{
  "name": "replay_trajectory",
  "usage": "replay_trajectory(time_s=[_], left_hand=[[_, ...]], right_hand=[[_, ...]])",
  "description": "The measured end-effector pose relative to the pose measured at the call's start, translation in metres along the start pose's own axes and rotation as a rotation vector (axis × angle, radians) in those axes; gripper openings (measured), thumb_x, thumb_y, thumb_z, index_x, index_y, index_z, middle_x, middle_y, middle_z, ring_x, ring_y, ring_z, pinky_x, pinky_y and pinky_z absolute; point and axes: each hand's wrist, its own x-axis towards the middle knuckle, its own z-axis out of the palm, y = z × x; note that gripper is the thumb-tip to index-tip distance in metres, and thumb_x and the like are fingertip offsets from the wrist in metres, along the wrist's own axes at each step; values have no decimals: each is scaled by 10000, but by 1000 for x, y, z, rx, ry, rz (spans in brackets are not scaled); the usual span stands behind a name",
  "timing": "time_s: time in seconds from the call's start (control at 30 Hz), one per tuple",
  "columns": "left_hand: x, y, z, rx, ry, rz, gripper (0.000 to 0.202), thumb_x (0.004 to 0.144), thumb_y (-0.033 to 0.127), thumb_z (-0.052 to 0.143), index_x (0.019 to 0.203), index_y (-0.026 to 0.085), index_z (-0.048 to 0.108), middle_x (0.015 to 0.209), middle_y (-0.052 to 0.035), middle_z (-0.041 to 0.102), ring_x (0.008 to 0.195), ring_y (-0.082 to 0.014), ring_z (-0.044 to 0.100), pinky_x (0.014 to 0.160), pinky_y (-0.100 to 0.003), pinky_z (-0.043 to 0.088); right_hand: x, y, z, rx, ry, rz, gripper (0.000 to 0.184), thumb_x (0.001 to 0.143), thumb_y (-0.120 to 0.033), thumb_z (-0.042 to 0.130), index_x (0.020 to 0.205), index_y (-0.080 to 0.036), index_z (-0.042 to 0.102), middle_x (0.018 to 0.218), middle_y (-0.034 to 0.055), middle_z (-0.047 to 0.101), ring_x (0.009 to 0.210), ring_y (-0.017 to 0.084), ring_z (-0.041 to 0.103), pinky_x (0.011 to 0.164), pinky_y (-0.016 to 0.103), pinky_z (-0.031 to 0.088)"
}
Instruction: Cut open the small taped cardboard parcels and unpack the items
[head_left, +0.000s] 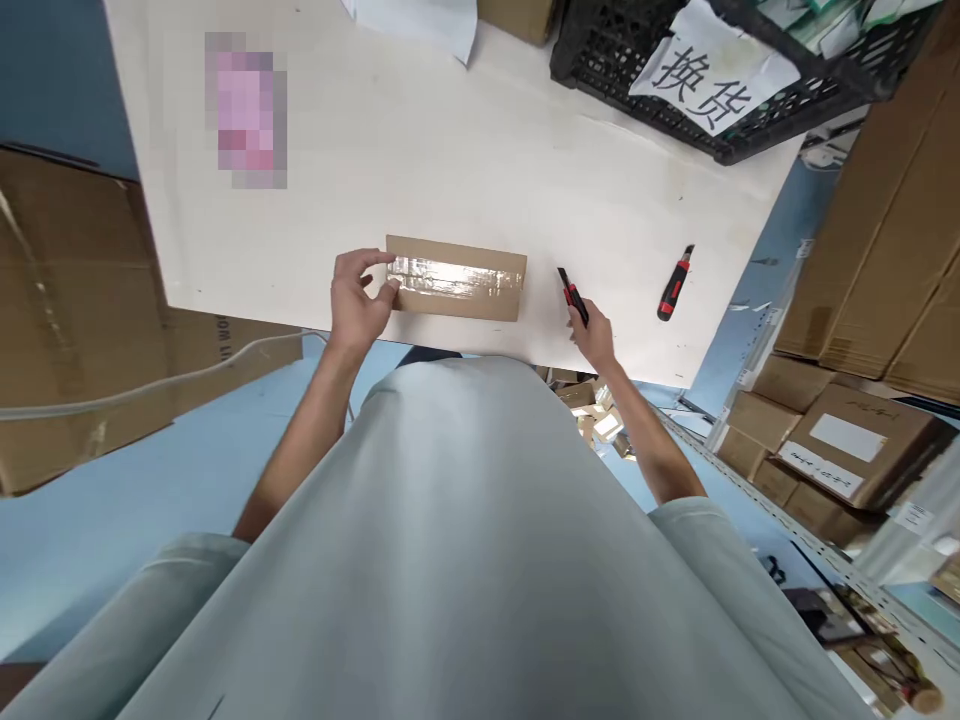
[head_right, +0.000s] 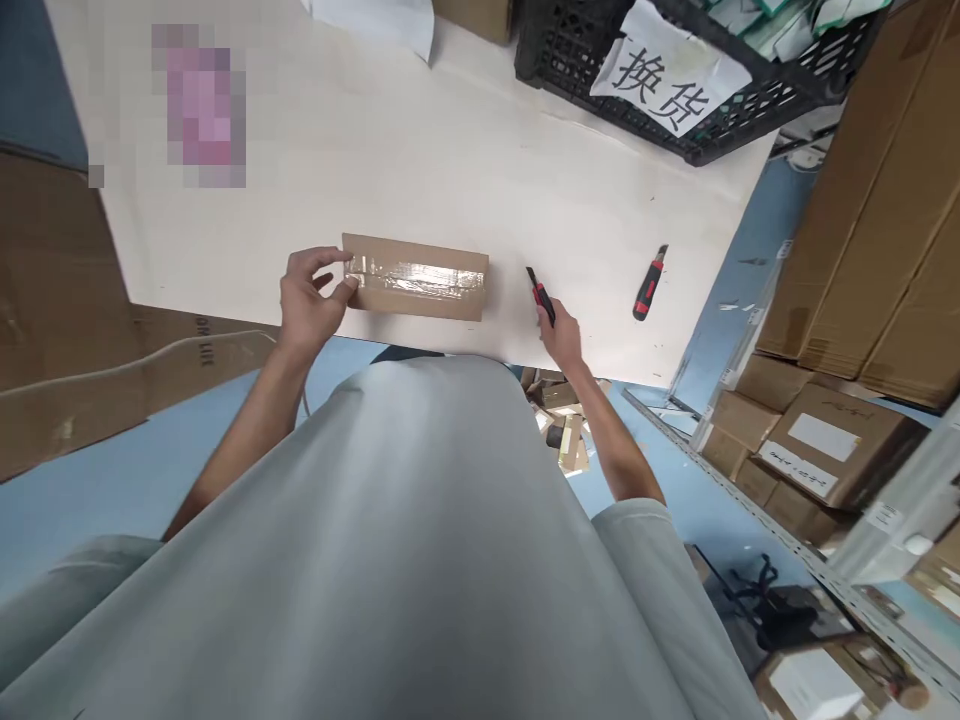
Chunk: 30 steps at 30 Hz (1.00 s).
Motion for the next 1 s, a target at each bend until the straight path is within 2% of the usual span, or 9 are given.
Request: replay_trajectory(time_s=[0.07,0.13,0.27,0.37,0.5,0.63,0.83,1.0], left_hand=[[-7,13,7,87,51,15,355,977,408,803,1307,309,718,1603,-145,558,1633,-452,459,1387,-713,404],[-13,26,18,108,65,18,392,992,446,780,1348,302,700,1661,-170,507,1673,-495,389,1398,-763,341],[-25,39,40,142,61,19,614,986,513,764,1540,296,610,1729,-194,481,1698,-490,382,1397,-728,354],[-29,38,46,201,91,35,630,1020,512,707,1596,289,583,1743,-193,497,1702,-457,402,1419,-689,334],[-28,37,40,164,88,33,668,1020,529,706,1625,278,572,1757,-206,491,1722,-446,380,1431,-698,301],[-26,36,30,141,109,42,688,1044,568,690,1654,282,555,1763,-210,497,1731,-414,379,1444,-684,275],[-18,18,9,160,134,73,681,1066,617,675,1664,310,565,1717,-170,563,1687,-360,480,1425,-591,373],[-8,-1,-8,144,87,68,612,1056,554,677,1614,307,640,1719,-152,573,1664,-377,509,1433,-580,363]], right_hand=[[12,-2,29,288,6,53,555,1213,-643,366,1383,-196,648,1095,81,812,705,155,722,662,261,592],[24,-9,52,469,24,105,554,1187,-695,400,1312,-211,639,1145,88,814,724,133,730,623,230,581],[40,-22,77,607,63,136,605,1165,-741,404,1370,-212,612,1328,138,807,919,139,806,689,213,621],[46,-28,85,653,66,115,622,1160,-752,407,1421,-222,602,1407,149,792,1071,161,831,751,221,647],[51,-36,93,716,49,78,503,1161,-680,492,1349,-236,637,1378,133,801,1151,183,825,803,252,670],[50,-47,100,753,25,79,431,1147,-639,562,1271,-240,666,1306,109,806,1118,186,823,803,266,682],[34,-74,101,817,38,51,479,1149,-678,540,1272,-233,669,1192,72,806,951,141,799,763,230,676],[7,-98,87,780,100,-24,529,1162,-700,509,1339,-233,682,1207,79,809,977,157,805,801,247,683]])
